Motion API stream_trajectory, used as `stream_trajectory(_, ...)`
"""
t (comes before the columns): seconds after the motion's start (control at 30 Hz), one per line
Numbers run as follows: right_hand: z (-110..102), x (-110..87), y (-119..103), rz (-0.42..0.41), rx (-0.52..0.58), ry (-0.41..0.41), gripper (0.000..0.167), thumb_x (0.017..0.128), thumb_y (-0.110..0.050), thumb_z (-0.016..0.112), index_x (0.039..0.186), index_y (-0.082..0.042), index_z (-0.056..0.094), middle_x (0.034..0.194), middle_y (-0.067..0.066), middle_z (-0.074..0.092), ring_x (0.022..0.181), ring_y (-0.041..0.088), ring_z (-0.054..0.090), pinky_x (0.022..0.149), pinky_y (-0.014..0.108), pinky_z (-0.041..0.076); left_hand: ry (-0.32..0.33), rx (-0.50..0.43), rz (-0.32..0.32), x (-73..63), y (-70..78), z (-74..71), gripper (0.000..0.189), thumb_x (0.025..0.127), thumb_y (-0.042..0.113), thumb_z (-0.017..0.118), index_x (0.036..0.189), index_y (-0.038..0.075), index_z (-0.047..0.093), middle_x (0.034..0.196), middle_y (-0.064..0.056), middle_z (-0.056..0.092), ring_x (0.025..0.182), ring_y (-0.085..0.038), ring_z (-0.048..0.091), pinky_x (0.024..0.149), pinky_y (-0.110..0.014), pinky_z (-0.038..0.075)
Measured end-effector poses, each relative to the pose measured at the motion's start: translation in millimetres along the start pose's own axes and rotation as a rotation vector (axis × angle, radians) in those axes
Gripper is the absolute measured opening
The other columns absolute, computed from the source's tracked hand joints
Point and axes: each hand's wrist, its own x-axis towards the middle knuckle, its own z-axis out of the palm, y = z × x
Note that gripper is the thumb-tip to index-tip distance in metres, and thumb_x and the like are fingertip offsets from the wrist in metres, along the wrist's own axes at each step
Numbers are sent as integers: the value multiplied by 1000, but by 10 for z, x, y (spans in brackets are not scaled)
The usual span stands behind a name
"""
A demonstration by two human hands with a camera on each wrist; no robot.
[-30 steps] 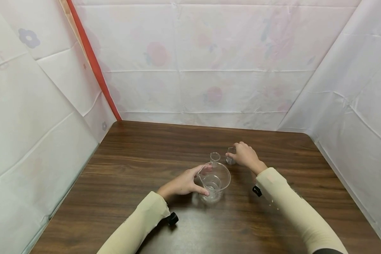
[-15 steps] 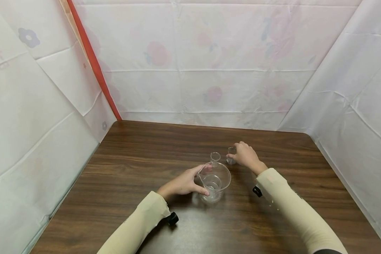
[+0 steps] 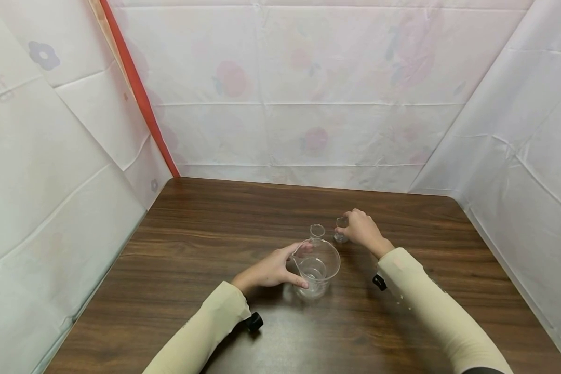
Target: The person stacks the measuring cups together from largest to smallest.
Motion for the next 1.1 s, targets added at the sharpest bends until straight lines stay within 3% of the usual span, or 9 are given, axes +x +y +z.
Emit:
stream_trajectory(0.53, -12, -17, -1, -22, 13, 14, 47, 85, -29, 74, 115, 6, 66, 108, 24, 66, 101, 39, 63, 88, 54, 51, -2, 6, 8, 9, 4, 12, 88, 78, 33, 82, 149, 13, 35, 148, -6, 49, 139, -20, 42, 113, -52, 35)
stream_trajectory(0.87, -72, -19, -20, -24, 10, 27, 47, 85, -29, 75, 116, 6, 66, 109, 23, 65, 102, 39, 62, 90, 55, 49, 5, 11, -1, 15, -8, 9, 86, 77, 31, 83, 148, 19, 37, 147, -2, 50, 138, -17, 43, 113, -49, 36)
stream_trajectory(1.1, -89, 3, -6, -19, 16, 24, 49, 85, -30, 74, 118, 5, 65, 112, 23, 65, 103, 38, 63, 87, 53, 51, 4, 9, -2, 16, -3, 6, 86, 77, 31, 83, 148, 13, 38, 146, -3, 51, 135, -19, 45, 111, -51, 37)
